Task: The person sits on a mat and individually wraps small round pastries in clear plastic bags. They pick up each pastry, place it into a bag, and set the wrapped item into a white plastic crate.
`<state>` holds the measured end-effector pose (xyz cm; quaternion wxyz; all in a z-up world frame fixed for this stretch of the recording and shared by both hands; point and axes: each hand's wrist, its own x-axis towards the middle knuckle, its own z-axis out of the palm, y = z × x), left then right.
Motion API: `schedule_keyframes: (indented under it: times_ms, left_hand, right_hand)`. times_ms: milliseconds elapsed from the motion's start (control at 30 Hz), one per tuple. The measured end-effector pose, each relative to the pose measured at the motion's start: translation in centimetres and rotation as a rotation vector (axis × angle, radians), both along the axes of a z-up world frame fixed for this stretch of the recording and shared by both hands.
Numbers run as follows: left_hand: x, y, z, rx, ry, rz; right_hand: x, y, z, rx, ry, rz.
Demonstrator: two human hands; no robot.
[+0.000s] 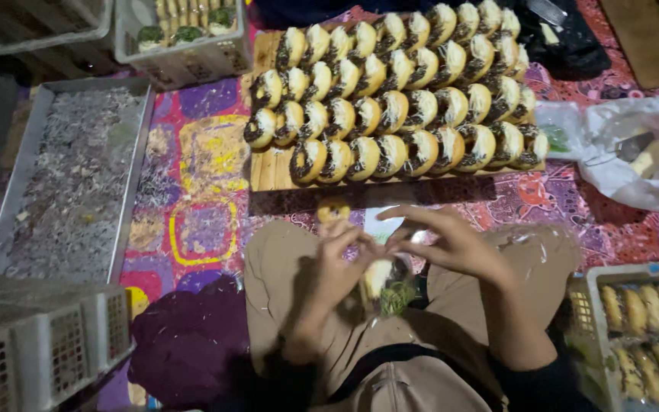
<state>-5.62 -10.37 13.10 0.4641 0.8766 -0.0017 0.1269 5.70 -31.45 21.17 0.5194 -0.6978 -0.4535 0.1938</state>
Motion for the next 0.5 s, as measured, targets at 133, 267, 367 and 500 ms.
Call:
schedule_keyframes:
  times_ms: [133, 267, 367, 500]
  left_hand:
    - [-0.8, 0.6, 7.9, 0.051, 0.055, -0.120]
    - [-1.1, -0.8, 11.7, -0.130, -0.058, -0.183]
    - [-1.2, -1.3, 12.1, 0.240, -0.483, -0.167]
    - [-2.4, -1.5, 11.6, 0.273, -0.572, -0.110]
  right_hand:
    - [-1.4, -2.1, -1.2, 0.340, 0.225, -0.157]
    - [-3.2, -1.8, -0.6, 0.471, 0.330, -0.097]
    - [-2.8, -1.4, 2.4, 0.281, 0.070, -0.128]
    - [-2.8, -1.5, 5.0, 0.156, -0.409, -0.140]
